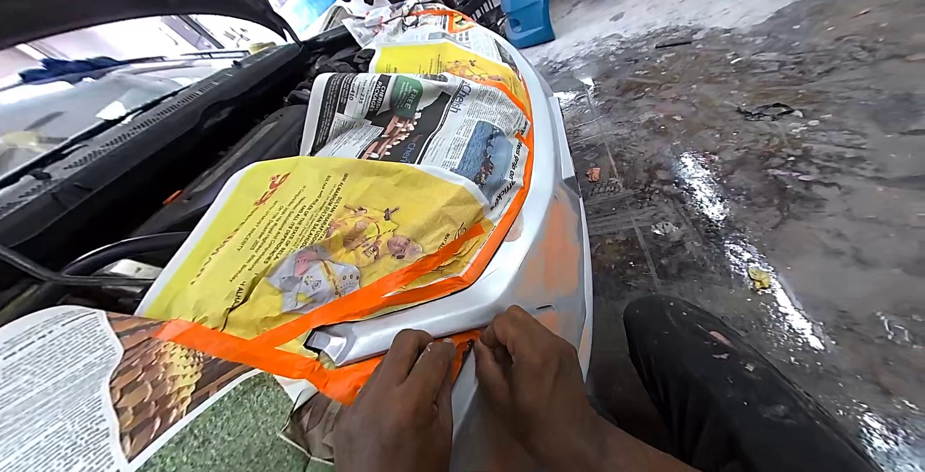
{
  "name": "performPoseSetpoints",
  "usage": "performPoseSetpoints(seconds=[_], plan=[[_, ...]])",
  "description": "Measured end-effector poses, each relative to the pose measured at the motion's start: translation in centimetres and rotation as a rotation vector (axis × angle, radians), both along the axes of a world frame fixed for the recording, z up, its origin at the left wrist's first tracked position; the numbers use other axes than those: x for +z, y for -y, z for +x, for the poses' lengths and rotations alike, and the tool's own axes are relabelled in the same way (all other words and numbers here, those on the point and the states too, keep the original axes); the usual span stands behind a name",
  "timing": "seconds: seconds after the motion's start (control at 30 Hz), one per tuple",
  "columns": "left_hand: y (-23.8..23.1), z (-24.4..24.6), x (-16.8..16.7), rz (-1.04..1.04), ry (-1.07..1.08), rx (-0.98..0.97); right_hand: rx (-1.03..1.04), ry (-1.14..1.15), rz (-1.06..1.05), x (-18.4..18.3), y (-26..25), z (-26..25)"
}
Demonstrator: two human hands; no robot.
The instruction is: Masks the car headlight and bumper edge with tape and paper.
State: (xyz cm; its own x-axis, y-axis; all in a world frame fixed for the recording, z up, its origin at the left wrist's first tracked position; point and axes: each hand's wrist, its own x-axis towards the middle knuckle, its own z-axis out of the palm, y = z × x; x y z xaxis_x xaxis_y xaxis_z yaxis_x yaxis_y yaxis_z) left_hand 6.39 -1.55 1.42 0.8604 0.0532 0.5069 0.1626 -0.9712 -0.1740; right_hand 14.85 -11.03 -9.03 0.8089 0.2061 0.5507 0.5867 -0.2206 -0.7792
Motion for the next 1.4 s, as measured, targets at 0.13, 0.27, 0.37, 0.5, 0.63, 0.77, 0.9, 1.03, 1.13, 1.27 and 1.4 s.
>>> performPoseSetpoints(seconds=[0.13,0.27,0.37,0.5,0.63,0.77,0.9,1.03,1.13,1.27,1.4], plan=[[0.0,0.0,0.0,-0.004,0.01,-0.003,-0.055,0.114,-0.007,-0.8,0.2,0.2],[-0.3,0.0,-0.3,-0.014,0.021,-0.021,-0.087,0.223,-0.02,-0.9,0.3,0.2],[-0.4,0.0,-0.4,-0.02,0.031,-0.024,-0.069,0.27,-0.011,-1.2,0.6,0.6],[-0.3,0.0,-0.4,-0.025,0.024,-0.015,-0.049,0.26,0.001,-1.3,0.5,0.4],[-0.2,0.1,-0.2,-0.012,0.019,-0.012,-0.068,0.05,-0.007,0.2,-0.1,-0.8],[-0.1,0.1,0.0,-0.013,0.0,-0.001,0.131,-0.498,0.006,2.5,0.7,-1.6],[0.0,0.1,0.4,-0.003,-0.05,0.004,0.257,-0.667,0.132,2.8,1.1,-2.7],[0.2,0.0,0.6,-0.001,-0.08,0.029,0.41,-0.672,0.344,2.6,1.4,-5.5],[0.3,0.0,0.6,0.002,-0.076,0.026,0.596,-0.781,0.521,3.3,1.9,-6.4],[0.1,0.0,0.8,-0.004,-0.096,0.014,0.646,-0.85,0.549,1.8,3.7,-4.6],[0.2,-0.1,0.8,-0.013,-0.102,0.024,0.624,-0.803,0.56,0.5,3.7,-2.0]])
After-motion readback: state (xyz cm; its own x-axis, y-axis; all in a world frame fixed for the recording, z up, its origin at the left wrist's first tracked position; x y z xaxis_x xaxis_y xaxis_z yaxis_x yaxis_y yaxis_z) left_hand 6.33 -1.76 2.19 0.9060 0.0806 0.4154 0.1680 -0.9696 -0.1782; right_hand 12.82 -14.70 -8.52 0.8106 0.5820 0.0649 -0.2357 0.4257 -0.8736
